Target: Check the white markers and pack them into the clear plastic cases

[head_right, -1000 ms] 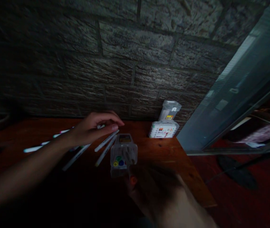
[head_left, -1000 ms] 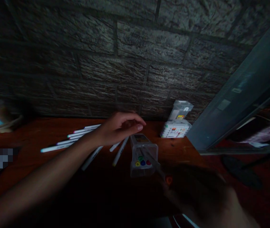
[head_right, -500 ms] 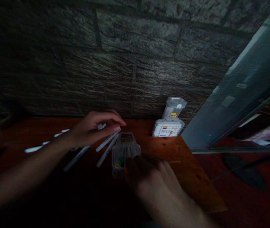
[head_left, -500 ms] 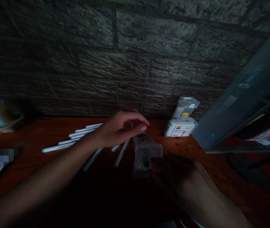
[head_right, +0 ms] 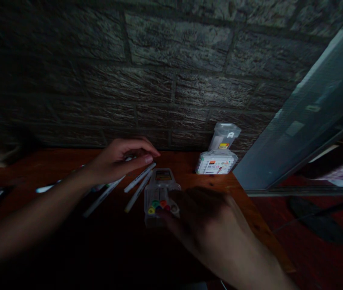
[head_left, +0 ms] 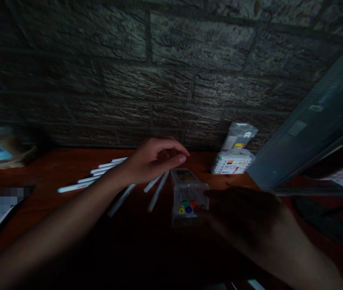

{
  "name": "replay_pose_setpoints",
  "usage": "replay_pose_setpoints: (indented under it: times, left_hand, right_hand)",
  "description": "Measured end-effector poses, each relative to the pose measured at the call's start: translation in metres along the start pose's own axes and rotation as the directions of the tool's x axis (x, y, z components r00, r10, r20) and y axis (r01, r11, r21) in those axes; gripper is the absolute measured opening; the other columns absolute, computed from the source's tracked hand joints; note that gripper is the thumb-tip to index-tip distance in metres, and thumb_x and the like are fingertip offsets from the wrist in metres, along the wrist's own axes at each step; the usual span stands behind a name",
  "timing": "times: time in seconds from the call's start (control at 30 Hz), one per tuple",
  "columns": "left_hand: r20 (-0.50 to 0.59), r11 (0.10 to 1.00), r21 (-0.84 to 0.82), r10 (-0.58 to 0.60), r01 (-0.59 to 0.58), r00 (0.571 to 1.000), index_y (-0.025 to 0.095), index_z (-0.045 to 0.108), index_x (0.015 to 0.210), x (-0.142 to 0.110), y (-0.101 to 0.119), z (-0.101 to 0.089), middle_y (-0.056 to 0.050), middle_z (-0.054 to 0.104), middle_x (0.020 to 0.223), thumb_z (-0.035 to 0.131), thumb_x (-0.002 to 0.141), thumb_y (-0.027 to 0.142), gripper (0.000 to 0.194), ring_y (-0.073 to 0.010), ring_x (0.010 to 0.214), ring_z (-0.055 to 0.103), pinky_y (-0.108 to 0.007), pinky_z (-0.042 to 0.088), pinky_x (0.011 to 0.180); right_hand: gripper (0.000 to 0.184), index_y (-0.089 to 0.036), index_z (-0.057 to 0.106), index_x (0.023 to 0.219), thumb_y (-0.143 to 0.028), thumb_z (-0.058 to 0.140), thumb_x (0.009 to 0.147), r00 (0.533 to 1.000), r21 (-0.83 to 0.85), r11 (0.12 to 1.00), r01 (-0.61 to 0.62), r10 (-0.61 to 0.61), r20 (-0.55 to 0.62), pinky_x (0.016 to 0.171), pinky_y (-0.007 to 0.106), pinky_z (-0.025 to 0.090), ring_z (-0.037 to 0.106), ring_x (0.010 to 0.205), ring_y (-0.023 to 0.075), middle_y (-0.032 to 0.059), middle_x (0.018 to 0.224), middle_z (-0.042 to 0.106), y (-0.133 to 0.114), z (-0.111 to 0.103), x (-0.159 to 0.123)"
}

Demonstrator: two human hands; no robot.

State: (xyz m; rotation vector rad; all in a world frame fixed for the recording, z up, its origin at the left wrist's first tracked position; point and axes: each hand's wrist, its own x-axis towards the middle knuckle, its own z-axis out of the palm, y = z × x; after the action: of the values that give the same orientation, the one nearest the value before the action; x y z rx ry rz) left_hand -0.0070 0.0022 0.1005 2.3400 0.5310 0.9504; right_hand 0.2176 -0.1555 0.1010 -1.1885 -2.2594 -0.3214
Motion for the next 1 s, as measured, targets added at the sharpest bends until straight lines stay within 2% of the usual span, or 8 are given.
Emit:
replay_pose_setpoints:
  times: [0.1, 0.17, 0.27, 0.37, 0.47, 0.57, 0.83, 1.0]
  left_hand:
    - [-0.053, 0.998, 0.053, -0.014, 0.017, 0.998, 0.019, 0.078, 0.1, 0.003, -0.007, -0.001, -0.003, 0.079, 0.096, 0.063, 0.099, 0.034, 0.021, -0.0177, 0.089, 0.072, -0.026, 0.053, 0.077]
    - [-0.102, 0.992, 0.11, -0.043, 0.055, 0.994, 0.018, 0.078, 0.097, 0.004, -0.014, -0.003, -0.004, 0.08, 0.093, 0.062, 0.099, 0.035, 0.023, -0.0183, 0.084, 0.072, -0.027, 0.052, 0.075]
    - [-0.178, 0.971, 0.203, -0.091, 0.127, 0.98, 0.018, 0.078, 0.096, 0.0, -0.029, -0.009, -0.004, 0.08, 0.091, 0.061, 0.098, 0.037, 0.026, -0.0194, 0.083, 0.072, -0.029, 0.052, 0.075]
    - [-0.277, 0.928, 0.27, -0.181, 0.258, 0.944, 0.018, 0.078, 0.096, -0.02, -0.046, -0.015, -0.004, 0.079, 0.082, 0.059, 0.096, 0.035, 0.026, -0.0197, 0.075, 0.072, -0.029, 0.051, 0.068]
    - [-0.358, 0.856, 0.338, -0.268, 0.391, 0.895, 0.019, 0.076, 0.097, -0.05, -0.063, -0.017, -0.004, 0.08, 0.086, 0.058, 0.092, 0.029, 0.021, -0.0206, 0.079, 0.074, -0.029, 0.053, 0.072]
    - [-0.372, 0.778, 0.419, -0.323, 0.468, 0.87, 0.02, 0.076, 0.093, -0.073, -0.075, -0.017, -0.005, 0.08, 0.087, 0.058, 0.09, 0.027, 0.02, -0.0206, 0.077, 0.074, -0.03, 0.052, 0.071]
    - [-0.225, 0.736, 0.531, -0.357, 0.421, 0.907, 0.023, 0.076, 0.095, -0.082, -0.086, -0.013, -0.003, 0.079, 0.09, 0.061, 0.092, 0.027, 0.016, -0.02, 0.076, 0.072, -0.031, 0.049, 0.071]
    - [-0.158, 0.74, 0.56, -0.347, 0.374, 0.924, 0.024, 0.077, 0.095, -0.085, -0.094, -0.008, -0.007, 0.078, 0.101, 0.059, 0.093, 0.025, 0.018, -0.0244, 0.091, 0.073, -0.035, 0.052, 0.081]
  right_hand:
    - [0.026, -0.021, 0.075, 0.086, -0.039, 0.065, 0.101, 0.988, 0.115, 0.992, -0.053, 0.069, -0.14, 0.049, 0.026, 0.041, 0.063, 0.049, 0.0126, -0.0007, 0.064, 0.074, 0.019, -0.008, 0.024]
    - [0.032, -0.021, 0.074, 0.077, -0.041, 0.065, 0.1, 0.961, 0.249, 0.957, -0.151, 0.201, -0.189, 0.049, 0.026, 0.04, 0.063, 0.05, 0.0132, 0.0002, 0.062, 0.072, 0.041, 0.004, 0.045]
    - [0.044, -0.019, 0.069, 0.069, -0.048, 0.057, 0.101, 0.895, 0.478, 0.832, -0.281, 0.407, -0.183, 0.051, 0.026, 0.042, 0.062, 0.054, 0.0149, 0.0028, 0.061, 0.07, 0.08, 0.048, 0.07]
    - [0.038, -0.017, 0.072, 0.086, -0.047, 0.053, 0.098, 0.847, 0.571, 0.739, -0.357, 0.514, -0.135, 0.059, 0.027, 0.049, 0.068, 0.062, 0.0181, 0.0059, 0.07, 0.075, 0.109, 0.097, 0.073]
    - [0.037, -0.014, 0.072, 0.098, -0.044, 0.049, 0.098, 0.846, 0.577, 0.725, -0.376, 0.522, -0.106, 0.058, 0.028, 0.051, 0.069, 0.06, 0.0192, 0.0073, 0.07, 0.076, 0.12, 0.127, 0.058]
    - [0.035, -0.015, 0.072, 0.097, -0.042, 0.05, 0.098, 0.867, 0.554, 0.74, -0.382, 0.495, -0.064, 0.059, 0.029, 0.05, 0.069, 0.061, 0.0194, 0.0074, 0.073, 0.076, 0.12, 0.138, 0.041]
    - [0.03, -0.018, 0.075, 0.097, -0.038, 0.052, 0.1, 0.913, 0.424, 0.831, -0.36, 0.406, -0.02, 0.066, 0.032, 0.048, 0.071, 0.069, 0.0228, 0.008, 0.082, 0.078, 0.119, 0.145, 0.034]
    - [0.031, -0.018, 0.075, 0.103, -0.034, 0.049, 0.102, 0.941, 0.345, 0.885, -0.311, 0.338, -0.02, 0.072, 0.033, 0.051, 0.076, 0.079, 0.024, 0.0096, 0.094, 0.082, 0.12, 0.146, 0.032]
